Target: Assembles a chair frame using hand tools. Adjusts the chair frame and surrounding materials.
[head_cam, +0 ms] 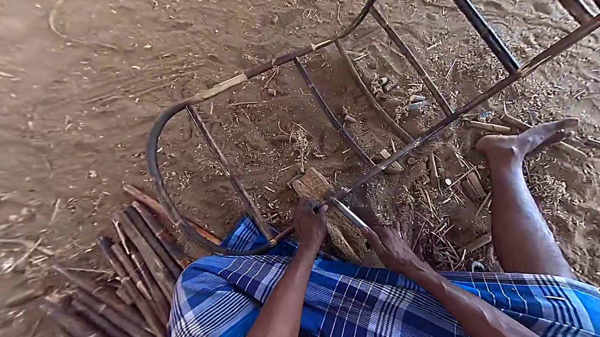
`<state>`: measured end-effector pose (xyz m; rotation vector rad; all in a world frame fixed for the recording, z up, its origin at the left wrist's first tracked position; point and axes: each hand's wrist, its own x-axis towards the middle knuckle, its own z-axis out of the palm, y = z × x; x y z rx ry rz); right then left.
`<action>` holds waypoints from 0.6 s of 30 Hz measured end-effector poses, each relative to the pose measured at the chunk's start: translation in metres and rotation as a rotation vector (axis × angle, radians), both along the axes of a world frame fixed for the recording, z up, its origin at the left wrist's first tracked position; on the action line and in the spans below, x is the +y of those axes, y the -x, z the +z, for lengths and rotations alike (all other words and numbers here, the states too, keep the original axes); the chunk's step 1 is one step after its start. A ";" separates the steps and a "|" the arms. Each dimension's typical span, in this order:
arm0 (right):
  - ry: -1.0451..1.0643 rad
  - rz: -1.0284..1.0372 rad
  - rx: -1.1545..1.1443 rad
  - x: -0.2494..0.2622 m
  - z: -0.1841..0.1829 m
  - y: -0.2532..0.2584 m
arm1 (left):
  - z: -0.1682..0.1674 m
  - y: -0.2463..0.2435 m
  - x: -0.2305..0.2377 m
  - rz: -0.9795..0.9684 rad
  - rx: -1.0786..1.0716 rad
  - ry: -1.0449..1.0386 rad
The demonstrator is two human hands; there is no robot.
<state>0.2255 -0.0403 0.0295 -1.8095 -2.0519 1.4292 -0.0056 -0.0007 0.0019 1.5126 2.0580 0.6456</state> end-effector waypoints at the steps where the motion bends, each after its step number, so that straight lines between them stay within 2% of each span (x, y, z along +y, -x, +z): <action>1: -0.016 0.007 -0.002 -0.001 0.000 0.001 | 0.001 0.000 0.001 -0.002 -0.003 -0.013; 4: 0.103 0.004 -0.050 0.005 0.009 0.000 | -0.001 -0.002 -0.003 0.002 -0.037 -0.018; 9: -0.002 -0.158 0.102 0.041 0.021 0.029 | -0.001 0.003 -0.001 0.007 -0.011 0.029; 14: 0.004 -0.116 0.155 0.109 -0.031 0.081 | 0.005 0.000 0.003 0.019 -0.018 0.049; 18: 0.049 -0.068 0.183 0.118 -0.041 0.086 | 0.003 0.016 -0.001 -0.057 0.027 0.070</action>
